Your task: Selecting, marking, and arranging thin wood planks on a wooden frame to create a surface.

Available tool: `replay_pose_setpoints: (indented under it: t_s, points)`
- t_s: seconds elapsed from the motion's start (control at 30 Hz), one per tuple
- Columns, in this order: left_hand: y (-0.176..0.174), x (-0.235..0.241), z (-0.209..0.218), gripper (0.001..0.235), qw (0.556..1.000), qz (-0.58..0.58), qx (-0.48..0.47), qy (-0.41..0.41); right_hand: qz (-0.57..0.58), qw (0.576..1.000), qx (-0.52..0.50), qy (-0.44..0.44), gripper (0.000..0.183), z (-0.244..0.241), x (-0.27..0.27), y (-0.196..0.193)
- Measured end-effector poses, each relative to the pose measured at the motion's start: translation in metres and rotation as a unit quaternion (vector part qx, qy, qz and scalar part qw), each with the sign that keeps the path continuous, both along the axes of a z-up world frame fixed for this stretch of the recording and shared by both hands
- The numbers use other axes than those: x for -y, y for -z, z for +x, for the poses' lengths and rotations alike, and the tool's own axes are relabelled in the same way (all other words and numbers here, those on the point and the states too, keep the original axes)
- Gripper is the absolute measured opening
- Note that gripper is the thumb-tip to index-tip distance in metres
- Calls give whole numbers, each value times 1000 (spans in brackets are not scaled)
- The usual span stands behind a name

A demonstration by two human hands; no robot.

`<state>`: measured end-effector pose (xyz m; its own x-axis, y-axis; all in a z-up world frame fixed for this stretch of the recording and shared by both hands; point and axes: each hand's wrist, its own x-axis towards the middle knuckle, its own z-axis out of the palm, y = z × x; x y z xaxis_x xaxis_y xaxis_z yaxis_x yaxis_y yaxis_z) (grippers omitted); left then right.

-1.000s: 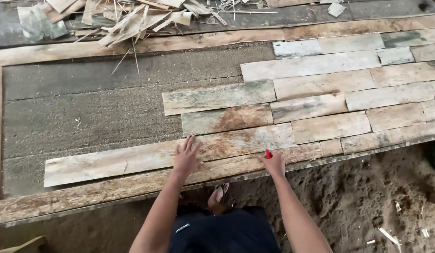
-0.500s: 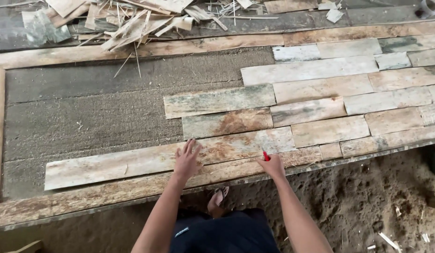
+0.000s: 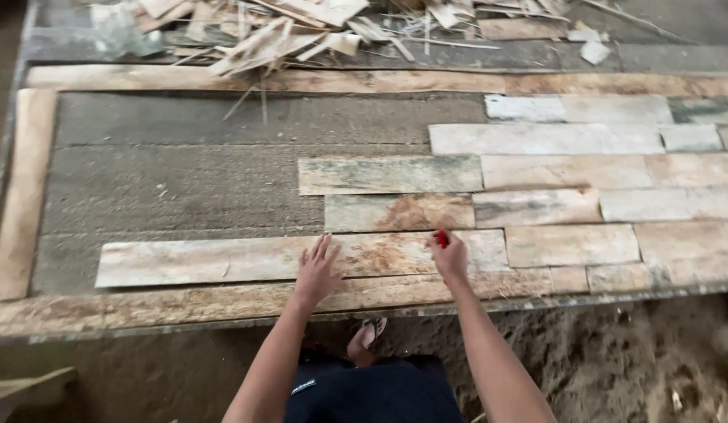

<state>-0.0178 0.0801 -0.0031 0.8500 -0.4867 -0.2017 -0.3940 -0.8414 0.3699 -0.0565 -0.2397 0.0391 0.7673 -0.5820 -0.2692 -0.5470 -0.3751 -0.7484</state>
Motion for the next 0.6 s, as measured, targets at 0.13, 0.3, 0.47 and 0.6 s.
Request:
replay_pose_setpoints:
  t_s: [0.13, 0.3, 0.47, 0.6]
  points:
    - [30, -56, 0, 59, 995, 4, 52, -84, -68, 981, 26, -178, 17, 39, -59, 59]
    - [33, -150, 5, 34, 968, 35, 55, -243, -88, 935, -41, -340, 35, 56, -162, 11]
    - [49, -207, 15, 32, 961, 21, 64, -269, -96, 923, -96, -360, 46, 58, -214, 27]
    - [82, -226, 37, 25, 969, -25, 23, -243, -92, 928, -122, -341, 41, 60, -234, 32]
